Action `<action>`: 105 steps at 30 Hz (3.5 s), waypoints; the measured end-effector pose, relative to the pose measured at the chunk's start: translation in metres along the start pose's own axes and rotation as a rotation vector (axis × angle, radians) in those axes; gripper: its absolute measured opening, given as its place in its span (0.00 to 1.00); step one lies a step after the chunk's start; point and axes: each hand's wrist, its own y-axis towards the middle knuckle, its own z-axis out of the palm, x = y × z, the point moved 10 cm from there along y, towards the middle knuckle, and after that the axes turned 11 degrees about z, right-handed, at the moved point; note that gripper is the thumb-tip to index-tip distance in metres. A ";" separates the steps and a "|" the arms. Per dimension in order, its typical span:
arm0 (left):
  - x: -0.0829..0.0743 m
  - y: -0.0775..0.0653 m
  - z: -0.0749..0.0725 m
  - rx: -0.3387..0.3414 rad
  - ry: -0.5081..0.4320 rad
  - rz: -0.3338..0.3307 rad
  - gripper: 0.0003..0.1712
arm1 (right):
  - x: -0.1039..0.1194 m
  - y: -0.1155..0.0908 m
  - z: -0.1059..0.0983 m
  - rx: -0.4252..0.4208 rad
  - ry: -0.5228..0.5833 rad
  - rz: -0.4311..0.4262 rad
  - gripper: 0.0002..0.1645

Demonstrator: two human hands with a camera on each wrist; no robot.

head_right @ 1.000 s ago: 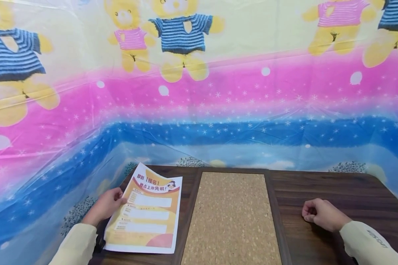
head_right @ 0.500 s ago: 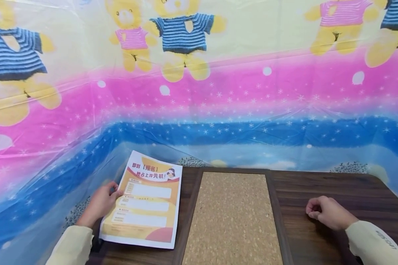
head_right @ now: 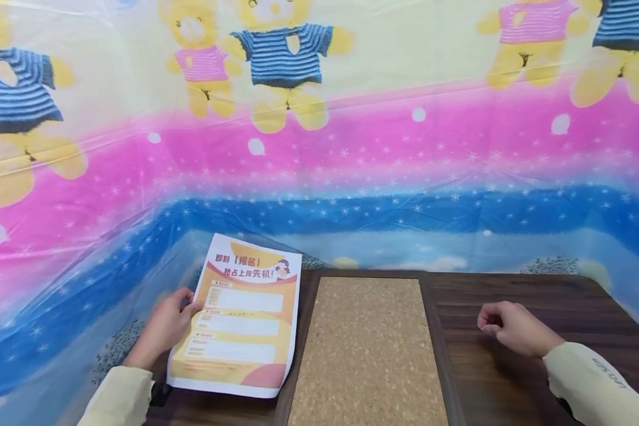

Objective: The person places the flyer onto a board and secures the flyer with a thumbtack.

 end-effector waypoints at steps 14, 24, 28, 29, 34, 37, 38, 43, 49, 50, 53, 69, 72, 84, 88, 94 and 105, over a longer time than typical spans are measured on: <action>-0.062 0.016 0.049 0.031 -0.041 0.090 0.07 | 0.028 -0.007 -0.009 -0.040 -0.001 -0.106 0.10; -0.092 0.022 0.097 0.101 -0.096 0.125 0.07 | 0.041 -0.013 -0.026 -0.083 -0.022 -0.125 0.11; -0.099 0.022 0.114 0.132 -0.104 0.135 0.08 | 0.040 -0.014 -0.028 -0.088 -0.024 -0.120 0.12; -0.100 0.022 0.118 0.142 -0.111 0.125 0.08 | 0.039 -0.015 -0.028 -0.087 -0.022 -0.120 0.11; -0.103 0.023 0.135 0.173 -0.123 0.113 0.07 | 0.037 -0.015 -0.029 -0.091 -0.016 -0.132 0.11; -0.108 0.024 0.143 0.172 -0.108 0.147 0.07 | 0.037 -0.016 -0.030 -0.092 -0.014 -0.129 0.11; -0.110 0.025 0.145 0.175 -0.101 0.156 0.07 | 0.037 -0.016 -0.030 -0.091 -0.013 -0.126 0.11; -0.109 0.024 0.158 0.210 -0.061 0.145 0.07 | 0.042 -0.015 -0.025 -0.059 -0.004 -0.169 0.11; -0.115 0.023 0.166 0.248 -0.066 0.135 0.07 | 0.041 -0.015 -0.022 -0.056 -0.018 -0.180 0.12; -0.116 0.023 0.168 0.263 -0.072 0.136 0.07 | 0.040 -0.015 -0.022 -0.062 -0.021 -0.178 0.12; -0.122 0.022 0.175 0.298 -0.080 0.145 0.06 | 0.039 -0.016 -0.022 -0.063 -0.019 -0.177 0.12; -0.157 0.001 0.194 0.433 -0.132 0.296 0.16 | 0.049 -0.009 -0.017 -0.042 0.006 -0.194 0.10; -0.162 -0.002 0.197 0.454 -0.139 0.304 0.18 | 0.052 -0.007 -0.017 -0.057 -0.005 -0.195 0.11; -0.171 -0.008 0.194 0.432 -0.089 0.361 0.16 | 0.076 0.011 -0.011 -0.091 0.008 -0.221 0.10; -0.168 -0.007 0.192 0.413 -0.078 0.323 0.19 | 0.084 0.019 -0.007 -0.104 0.017 -0.233 0.09; -0.162 -0.004 0.191 0.375 -0.043 0.295 0.30 | 0.098 0.038 0.006 -0.092 0.045 -0.229 0.06; -0.160 -0.003 0.193 0.398 0.048 0.292 0.40 | 0.123 0.071 0.031 -0.060 0.087 -0.195 0.06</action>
